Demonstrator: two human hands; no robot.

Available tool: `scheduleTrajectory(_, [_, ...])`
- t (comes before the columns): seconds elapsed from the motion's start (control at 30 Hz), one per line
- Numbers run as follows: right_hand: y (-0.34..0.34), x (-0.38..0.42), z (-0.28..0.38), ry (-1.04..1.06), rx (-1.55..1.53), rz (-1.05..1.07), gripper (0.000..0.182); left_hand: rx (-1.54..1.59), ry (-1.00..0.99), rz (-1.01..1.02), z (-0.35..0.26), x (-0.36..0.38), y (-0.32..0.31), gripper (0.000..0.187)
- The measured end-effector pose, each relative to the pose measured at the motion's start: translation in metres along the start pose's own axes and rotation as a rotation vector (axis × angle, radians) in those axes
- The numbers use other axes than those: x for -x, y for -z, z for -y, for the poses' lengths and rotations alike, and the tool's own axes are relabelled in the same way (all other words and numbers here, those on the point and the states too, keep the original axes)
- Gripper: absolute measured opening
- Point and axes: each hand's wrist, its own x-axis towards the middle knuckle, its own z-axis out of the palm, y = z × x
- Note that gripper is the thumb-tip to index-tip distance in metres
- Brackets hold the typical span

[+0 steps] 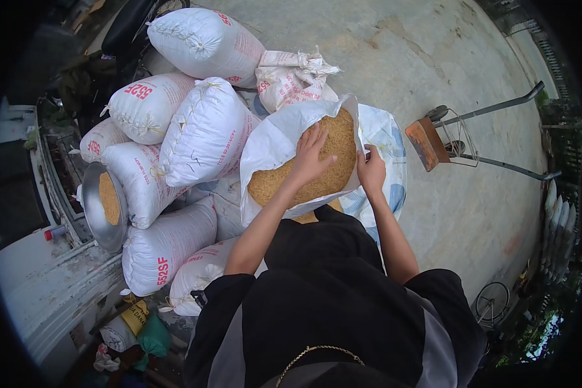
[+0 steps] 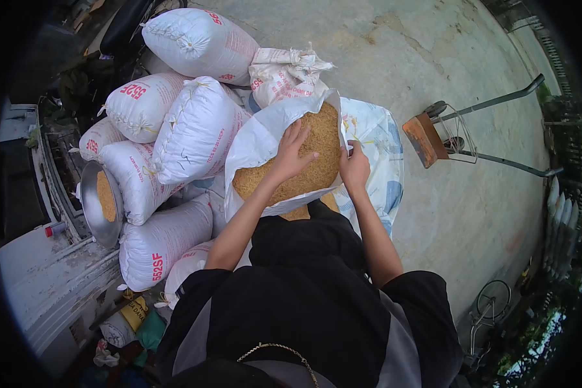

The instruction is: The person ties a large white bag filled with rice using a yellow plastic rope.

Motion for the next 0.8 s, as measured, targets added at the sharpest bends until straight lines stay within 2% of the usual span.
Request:
scheduleTrajectory(0.03, [-0.002, 0.003, 0.002, 0.028, 0.021, 0.005, 0.03, 0.123, -0.042, 0.035, 0.006, 0.016, 0.025, 0.063])
scheduleTrajectory(0.07, [-0.007, 0.007, 0.0, 0.054, 0.046, -0.033, 0.032, 0.089, 0.0, -0.029, 0.01, 0.034, 0.062, 0.063])
scheduleTrajectory(0.13, [-0.009, 0.017, 0.013, 0.05, 0.063, -0.031, 0.043, 0.305, 0.208, -0.041, 0.024, 0.073, 0.144, 0.049])
scheduleTrajectory(0.2, [-0.012, 0.029, 0.028, 0.084, 0.119, -0.085, 0.052, 0.144, 0.306, -0.492, 0.097, 0.117, 0.222, 0.037])
scheduleTrajectory(0.23, [-0.017, 0.033, 0.029, 0.144, 0.158, -0.131, 0.053, 0.164, 0.442, -0.724, 0.136, 0.143, 0.268, 0.033])
scheduleTrajectory(0.27, [-0.02, 0.036, 0.026, 0.196, 0.199, -0.187, 0.054, 0.262, 0.59, -0.915, 0.206, 0.179, 0.31, 0.033])
scheduleTrajectory(0.3, [-0.022, 0.039, 0.023, 0.209, 0.234, -0.204, 0.055, 0.087, 0.647, -1.151, 0.239, 0.205, 0.361, 0.036])
scheduleTrajectory(0.33, [-0.025, 0.042, 0.022, 0.217, 0.269, -0.231, 0.055, -0.16, 0.683, -1.234, 0.294, 0.244, 0.409, 0.041])
scheduleTrajectory(0.37, [-0.027, 0.048, 0.026, 0.237, 0.321, -0.252, 0.055, -0.29, 0.761, -1.28, 0.322, 0.272, 0.452, 0.046])
scheduleTrajectory(0.4, [-0.028, 0.053, 0.033, 0.256, 0.375, -0.274, 0.055, -0.406, 0.927, -1.237, 0.369, 0.307, 0.491, 0.059])
scheduleTrajectory(0.47, [-0.032, 0.062, 0.042, 0.243, 0.436, -0.274, 0.055, -0.329, 1.235, -1.103, 0.425, 0.351, 0.549, 0.077])
scheduleTrajectory(0.5, [-0.035, 0.067, 0.043, 0.207, 0.494, -0.272, 0.055, -0.317, 1.243, -1.103, 0.461, 0.373, 0.569, 0.077])
scheduleTrajectory(0.57, [-0.036, 0.073, 0.038, 0.219, 0.503, -0.27, 0.055, -0.248, 1.392, -0.996, 0.527, 0.402, 0.585, 0.092])
scheduleTrajectory(0.63, [-0.043, 0.081, 0.053, 0.225, 0.503, -0.282, 0.054, -0.252, 1.372, -0.951, 0.556, 0.397, 0.583, 0.092])
scheduleTrajectory(0.7, [-0.036, 0.09, 0.07, 0.128, 0.55, -0.241, 0.055, -0.254, 1.351, -0.898, 0.576, 0.377, 0.578, 0.092])
scheduleTrajectory(0.77, [-0.034, 0.096, 0.078, 0.122, 0.566, -0.27, 0.055, -0.119, 1.009, -0.811, 0.576, 0.348, 0.563, 0.088])
scheduleTrajectory(0.8, [-0.035, 0.097, 0.081, 0.121, 0.556, -0.287, 0.055, -0.067, 0.943, -0.807, 0.553, 0.325, 0.556, 0.087])
